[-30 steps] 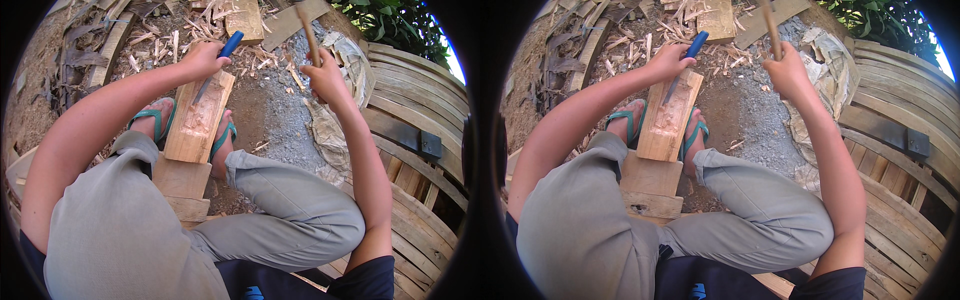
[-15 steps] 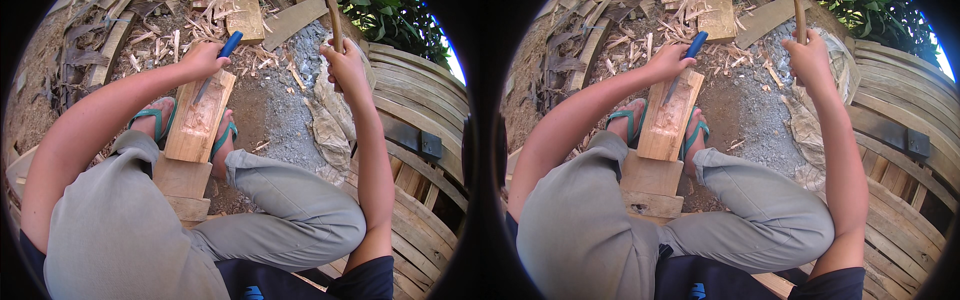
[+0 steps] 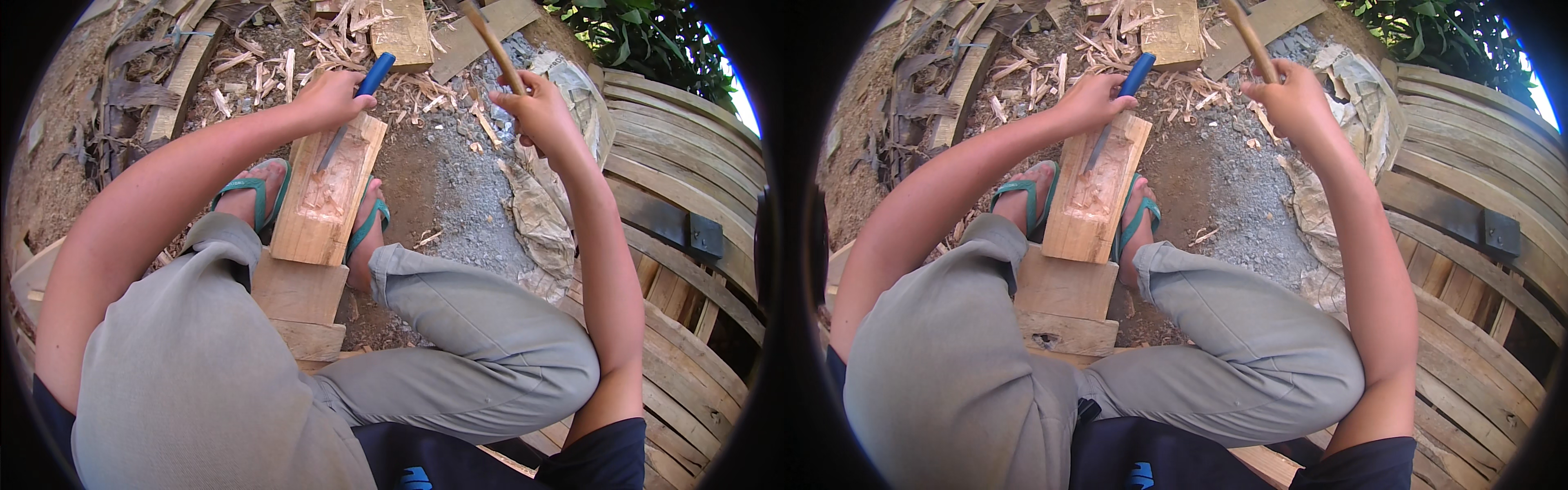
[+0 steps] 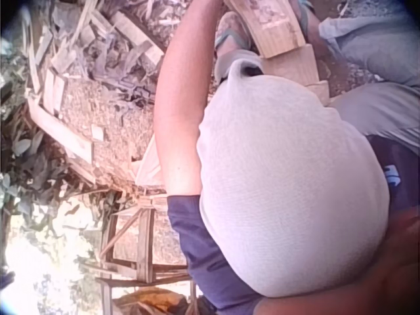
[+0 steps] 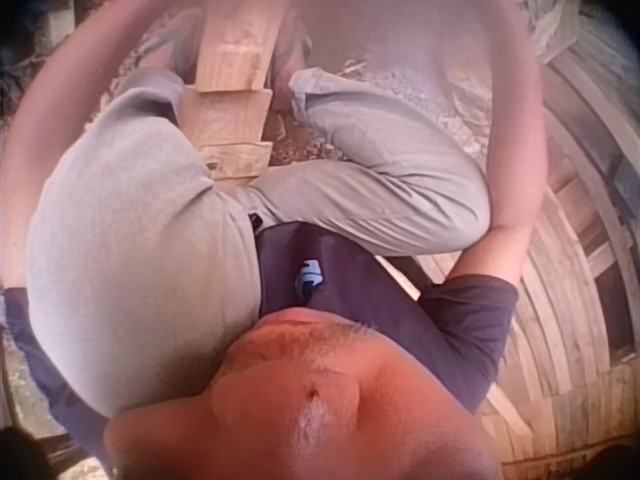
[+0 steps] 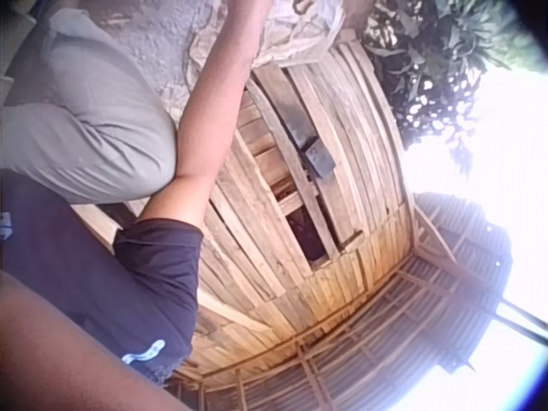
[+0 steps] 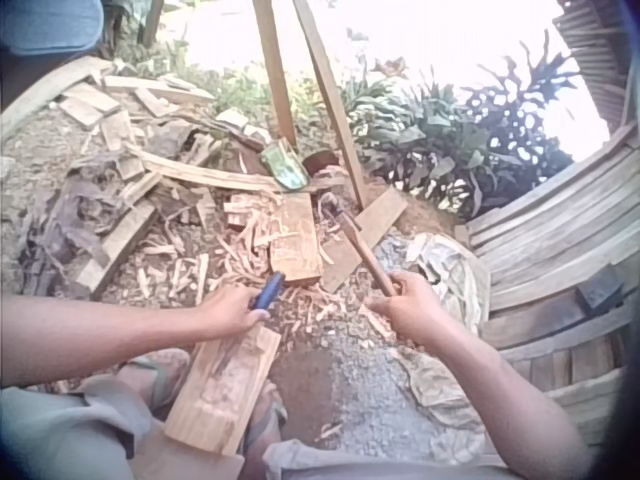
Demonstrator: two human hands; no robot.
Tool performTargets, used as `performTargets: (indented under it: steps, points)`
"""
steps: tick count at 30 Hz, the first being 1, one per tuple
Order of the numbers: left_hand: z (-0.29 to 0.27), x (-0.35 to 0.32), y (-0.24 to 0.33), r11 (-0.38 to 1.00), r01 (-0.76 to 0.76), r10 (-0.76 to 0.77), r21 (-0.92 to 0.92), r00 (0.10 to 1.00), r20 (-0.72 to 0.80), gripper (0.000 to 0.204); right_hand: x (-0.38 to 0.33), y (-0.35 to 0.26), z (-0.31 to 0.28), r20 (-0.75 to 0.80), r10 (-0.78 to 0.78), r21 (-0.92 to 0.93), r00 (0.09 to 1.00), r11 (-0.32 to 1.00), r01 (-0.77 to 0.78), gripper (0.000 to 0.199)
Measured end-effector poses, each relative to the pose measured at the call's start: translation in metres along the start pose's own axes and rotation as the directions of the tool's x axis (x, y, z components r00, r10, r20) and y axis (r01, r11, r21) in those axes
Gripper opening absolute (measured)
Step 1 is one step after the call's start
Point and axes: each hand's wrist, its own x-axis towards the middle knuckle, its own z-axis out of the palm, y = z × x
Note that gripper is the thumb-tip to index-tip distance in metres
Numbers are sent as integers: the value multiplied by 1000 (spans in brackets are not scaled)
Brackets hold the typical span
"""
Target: The person carves a rectangular recess into a block of wood by holding a chisel and striking it with a hammer.
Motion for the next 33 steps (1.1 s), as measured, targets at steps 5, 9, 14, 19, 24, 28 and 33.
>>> performTargets:
  steps: [5,9,14,19,24,28,33]
  points:
    - [-2,0,6,1000,2,-1,20,1000,-9,42,12,12,10,-302,-59,132,951,986,103,41]
    - [-2,-1,2,1000,-8,9,30,1000,-28,43,-9,-1,22,52,32,-87,998,996,-27,36]
    - [-2,-7,4,999,31,-32,24,999,18,43,-13,-1,10,343,62,-97,937,995,-31,35]
    - [-6,-9,7,996,87,-87,-5,995,53,43,-1,5,-11,38,-12,-34,999,999,14,37]
    - [-2,-7,2,999,44,-44,3,999,10,43,6,9,3,-154,2,27,988,1000,2,36]
    - [-3,-6,1,999,39,-40,15,997,61,44,-11,7,16,271,92,-134,958,989,-57,31]
    - [-4,-25,15,983,1,-29,184,989,147,51,-10,13,3,393,105,-157,913,987,-45,30]
